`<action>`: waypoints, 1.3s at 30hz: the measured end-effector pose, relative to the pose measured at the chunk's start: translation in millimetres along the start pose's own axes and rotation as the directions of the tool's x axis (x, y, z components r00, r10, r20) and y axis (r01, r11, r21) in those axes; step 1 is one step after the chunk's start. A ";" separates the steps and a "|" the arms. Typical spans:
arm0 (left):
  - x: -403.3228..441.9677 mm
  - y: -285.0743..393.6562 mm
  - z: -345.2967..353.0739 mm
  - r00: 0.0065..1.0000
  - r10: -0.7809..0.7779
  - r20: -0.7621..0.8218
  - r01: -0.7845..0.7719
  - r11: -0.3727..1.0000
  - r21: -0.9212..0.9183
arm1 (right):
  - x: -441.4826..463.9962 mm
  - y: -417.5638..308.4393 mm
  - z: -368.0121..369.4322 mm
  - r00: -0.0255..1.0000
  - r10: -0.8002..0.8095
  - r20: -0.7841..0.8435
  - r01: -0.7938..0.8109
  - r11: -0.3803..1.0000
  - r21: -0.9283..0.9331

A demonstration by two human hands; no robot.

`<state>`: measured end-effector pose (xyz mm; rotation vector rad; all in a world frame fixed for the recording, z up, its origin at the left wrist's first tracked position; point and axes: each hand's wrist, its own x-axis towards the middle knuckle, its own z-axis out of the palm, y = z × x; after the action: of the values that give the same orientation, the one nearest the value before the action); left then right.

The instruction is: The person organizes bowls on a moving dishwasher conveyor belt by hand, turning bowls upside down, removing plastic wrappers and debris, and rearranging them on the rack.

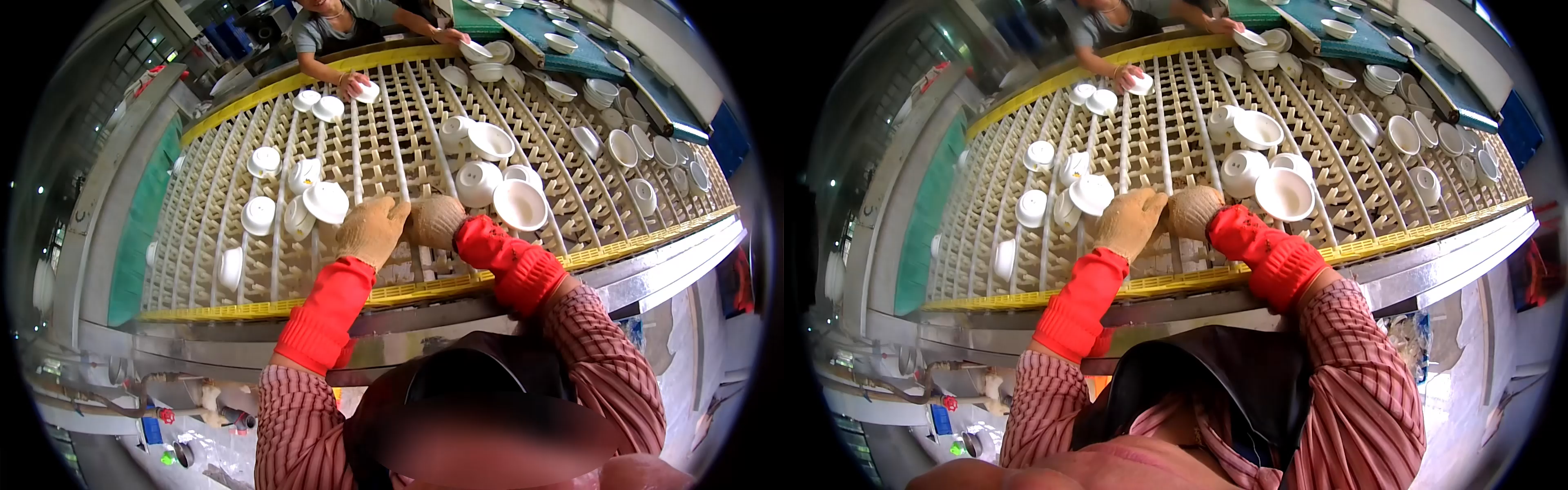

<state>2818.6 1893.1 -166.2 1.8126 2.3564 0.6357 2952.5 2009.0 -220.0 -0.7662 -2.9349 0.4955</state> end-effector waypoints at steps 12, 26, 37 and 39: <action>15.6 -12.0 17.0 0.986 -0.086 0.145 0.083 0.996 0.026 | -28.0 -98.3 15.9 0.953 -0.067 0.297 0.087 0.995 -0.056; 10.1 4.3 -17.1 0.811 0.075 -0.580 -0.345 0.862 -0.371 | -34.2 -5.8 -7.5 0.978 -0.033 0.208 -0.210 -0.164 0.964; 11.3 40.3 13.8 0.850 0.205 -0.486 -0.478 0.688 -0.546 | -31.9 12.6 24.7 0.916 -0.296 -0.272 0.360 0.906 0.224; 24.3 20.9 14.9 0.921 0.043 -0.388 -0.282 0.760 -0.586 | -33.2 2.9 10.4 0.965 -0.207 -0.160 0.260 0.828 0.497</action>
<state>2835.4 1924.2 -167.5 1.6730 1.7820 1.6724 2981.3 1992.2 -230.3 -0.3415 -2.5544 1.1154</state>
